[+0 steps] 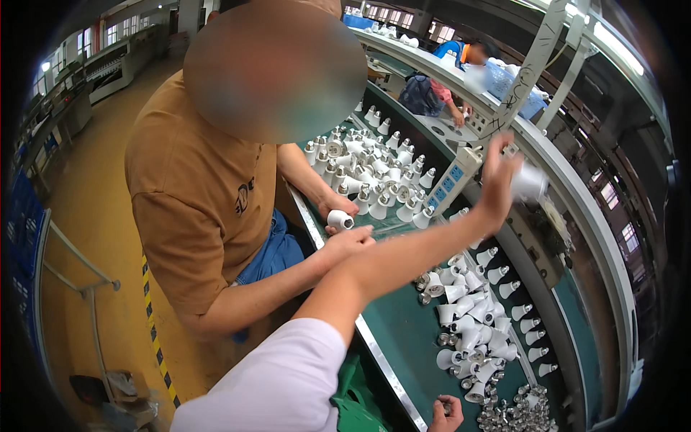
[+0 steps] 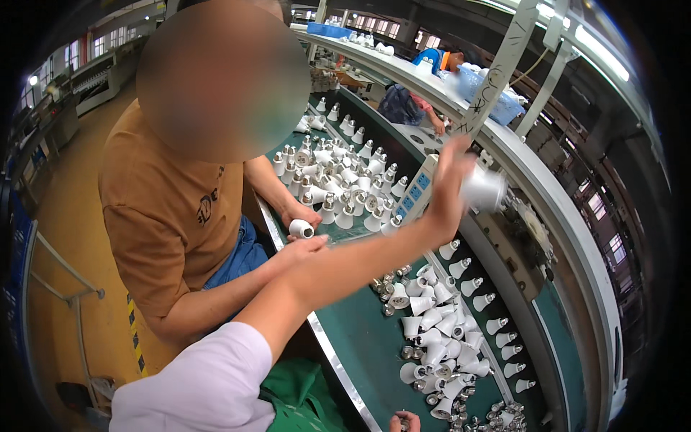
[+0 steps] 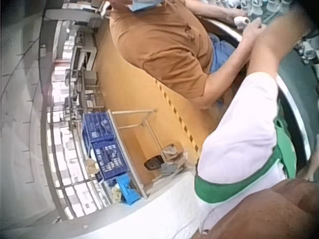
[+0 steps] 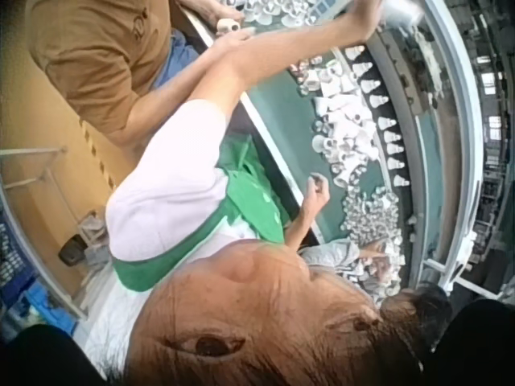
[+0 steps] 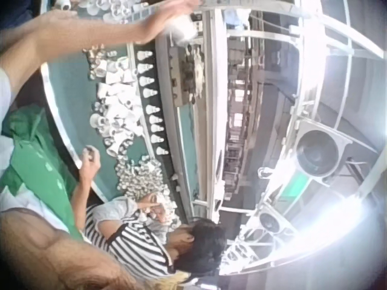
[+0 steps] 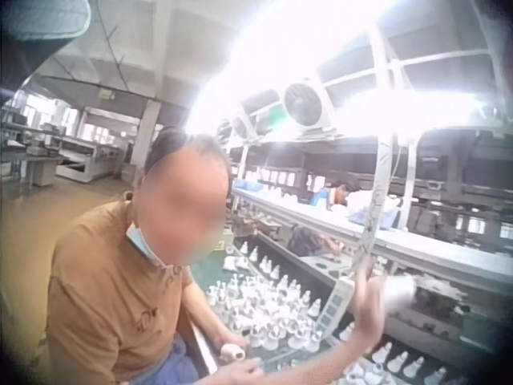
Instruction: The person assembles the base of LED bulbs by hand, attaching metal screw bases to light bulb housings with LED components.
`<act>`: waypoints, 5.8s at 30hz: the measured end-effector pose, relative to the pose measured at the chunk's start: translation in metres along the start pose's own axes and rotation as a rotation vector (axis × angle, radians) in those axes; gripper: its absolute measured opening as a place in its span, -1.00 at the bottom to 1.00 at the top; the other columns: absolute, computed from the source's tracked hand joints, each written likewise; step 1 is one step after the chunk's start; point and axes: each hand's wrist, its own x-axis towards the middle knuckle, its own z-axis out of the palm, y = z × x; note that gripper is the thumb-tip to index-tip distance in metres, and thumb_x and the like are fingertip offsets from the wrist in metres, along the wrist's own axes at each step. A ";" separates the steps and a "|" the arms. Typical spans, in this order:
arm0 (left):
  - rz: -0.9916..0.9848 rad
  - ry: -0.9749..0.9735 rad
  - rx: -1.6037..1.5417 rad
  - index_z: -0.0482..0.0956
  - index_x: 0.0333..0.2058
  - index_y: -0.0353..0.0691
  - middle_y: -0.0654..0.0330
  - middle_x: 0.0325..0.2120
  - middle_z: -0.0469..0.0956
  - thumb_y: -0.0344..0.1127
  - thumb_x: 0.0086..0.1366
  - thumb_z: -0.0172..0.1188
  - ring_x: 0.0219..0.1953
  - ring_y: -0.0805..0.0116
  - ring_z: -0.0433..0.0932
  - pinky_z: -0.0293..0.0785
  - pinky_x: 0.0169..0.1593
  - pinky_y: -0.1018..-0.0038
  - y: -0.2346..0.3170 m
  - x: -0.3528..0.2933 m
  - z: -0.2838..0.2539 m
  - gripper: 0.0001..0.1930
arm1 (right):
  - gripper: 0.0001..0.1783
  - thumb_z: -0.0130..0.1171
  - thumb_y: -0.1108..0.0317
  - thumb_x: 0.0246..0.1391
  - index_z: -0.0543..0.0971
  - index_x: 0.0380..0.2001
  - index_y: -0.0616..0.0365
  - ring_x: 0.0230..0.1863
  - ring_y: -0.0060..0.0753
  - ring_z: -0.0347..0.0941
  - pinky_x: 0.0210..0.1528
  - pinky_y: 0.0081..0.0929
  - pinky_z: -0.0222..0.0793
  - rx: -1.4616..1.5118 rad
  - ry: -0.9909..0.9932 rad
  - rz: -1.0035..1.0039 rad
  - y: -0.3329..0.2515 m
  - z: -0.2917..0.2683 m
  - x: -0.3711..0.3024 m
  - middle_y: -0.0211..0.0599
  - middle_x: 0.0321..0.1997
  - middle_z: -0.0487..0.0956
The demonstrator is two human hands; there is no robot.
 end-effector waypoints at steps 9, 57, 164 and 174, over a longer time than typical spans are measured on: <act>0.022 -0.049 -0.104 0.24 -0.35 -0.10 0.30 -0.51 0.20 -0.05 0.16 -0.10 -0.44 0.51 0.25 0.26 -0.36 0.54 -0.047 0.025 0.056 -0.74 | -0.88 0.06 0.57 -0.09 0.50 -0.40 0.26 -0.50 -0.70 0.21 -0.47 -0.75 0.13 0.016 -0.009 0.079 -0.014 -0.004 0.009 -0.52 -0.53 0.38; -0.695 -0.426 0.483 -0.06 0.16 -0.26 0.25 -0.59 0.42 -0.23 0.16 0.04 -0.68 0.59 0.32 0.29 -0.60 0.66 -0.075 -0.189 -0.009 -0.35 | -0.63 -0.03 0.57 -0.03 0.38 -0.07 0.31 -0.68 -0.76 0.10 -0.65 -0.82 0.00 0.738 0.175 0.101 0.003 -0.043 0.030 -0.50 -0.60 0.34; -1.237 -0.193 0.193 0.33 -0.04 -0.18 0.31 -0.26 0.44 -0.20 0.03 0.17 -0.34 0.60 0.42 0.37 -0.43 0.68 0.007 -0.262 -0.104 -0.51 | -0.95 0.13 0.55 -0.18 0.47 -0.60 0.32 -0.52 -0.64 0.29 -0.45 -0.69 0.18 0.229 -0.060 -0.042 -0.036 0.008 0.042 -0.39 -0.57 0.44; -1.142 -0.282 0.386 0.39 -0.12 -0.15 0.34 -0.44 0.44 -0.37 0.03 0.16 -0.59 0.67 0.28 0.22 -0.52 0.70 0.028 -0.239 -0.119 -0.63 | -0.95 0.10 0.54 -0.17 0.43 -0.58 0.27 -0.60 -0.71 0.16 -0.58 -0.72 0.00 0.127 -0.025 -0.100 0.005 -0.043 0.040 -0.52 -0.65 0.28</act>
